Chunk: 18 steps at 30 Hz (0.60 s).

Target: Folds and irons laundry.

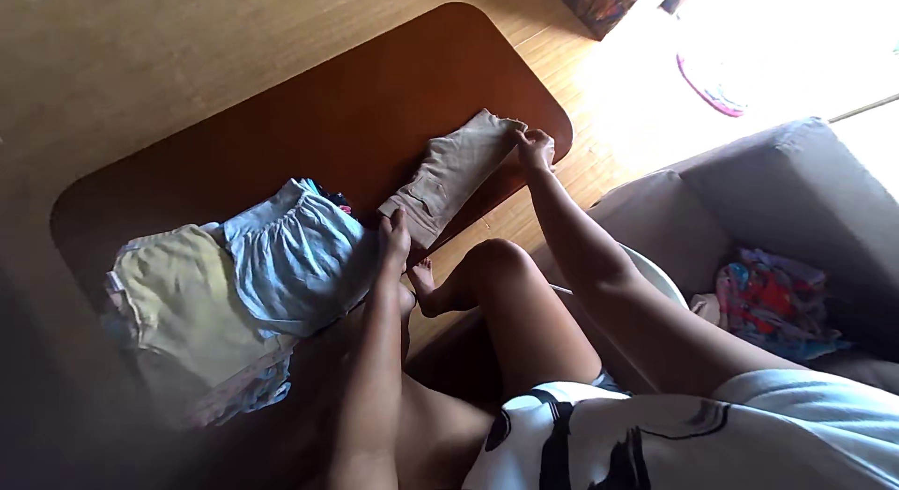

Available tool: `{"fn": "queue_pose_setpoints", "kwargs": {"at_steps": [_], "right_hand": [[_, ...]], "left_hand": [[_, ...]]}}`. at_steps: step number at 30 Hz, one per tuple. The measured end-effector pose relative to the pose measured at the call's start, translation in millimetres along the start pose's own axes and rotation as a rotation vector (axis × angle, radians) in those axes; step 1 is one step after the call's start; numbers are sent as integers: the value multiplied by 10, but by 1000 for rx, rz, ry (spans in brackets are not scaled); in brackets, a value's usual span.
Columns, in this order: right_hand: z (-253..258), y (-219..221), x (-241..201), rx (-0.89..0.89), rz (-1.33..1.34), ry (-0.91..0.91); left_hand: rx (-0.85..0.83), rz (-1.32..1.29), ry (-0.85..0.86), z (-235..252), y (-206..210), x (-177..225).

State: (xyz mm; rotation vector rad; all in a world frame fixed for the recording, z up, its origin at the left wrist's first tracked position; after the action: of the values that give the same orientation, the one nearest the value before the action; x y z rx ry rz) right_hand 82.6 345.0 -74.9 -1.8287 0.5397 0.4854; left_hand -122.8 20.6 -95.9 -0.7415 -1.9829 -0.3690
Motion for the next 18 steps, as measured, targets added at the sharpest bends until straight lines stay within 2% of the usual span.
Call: {"fn": "queue_pose_setpoints", "kwargs": {"at_steps": [4, 8, 11, 14, 18], "right_hand": [[-21, 41, 140, -25, -182, -16], [-21, 17, 86, 2, -198, -5], [-42, -15, -170, 108, -249, -121], [0, 198, -493, 72, -351, -288], [105, 449, -675, 15, -517, -283]], "left_hand": [[-28, 22, 33, 11, 2, -10], [-2, 19, 17, 23, -25, -12], [21, 109, -26, 23, -77, -26], [23, 209, -23, 30, -113, -27], [12, 245, 11, 18, -108, -17]]}}
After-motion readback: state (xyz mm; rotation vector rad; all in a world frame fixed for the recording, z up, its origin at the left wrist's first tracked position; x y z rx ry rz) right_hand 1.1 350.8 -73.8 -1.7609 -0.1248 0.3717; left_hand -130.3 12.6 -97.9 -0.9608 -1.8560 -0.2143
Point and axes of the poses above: each hand's wrist, its own z-axis towards the middle knuckle, its own y-axis out of the palm, x = y × z, the point moved 10 cm from there along z, towards the middle knuckle, and after that the axes turned 12 degrees about -z, right-handed, at the moved point
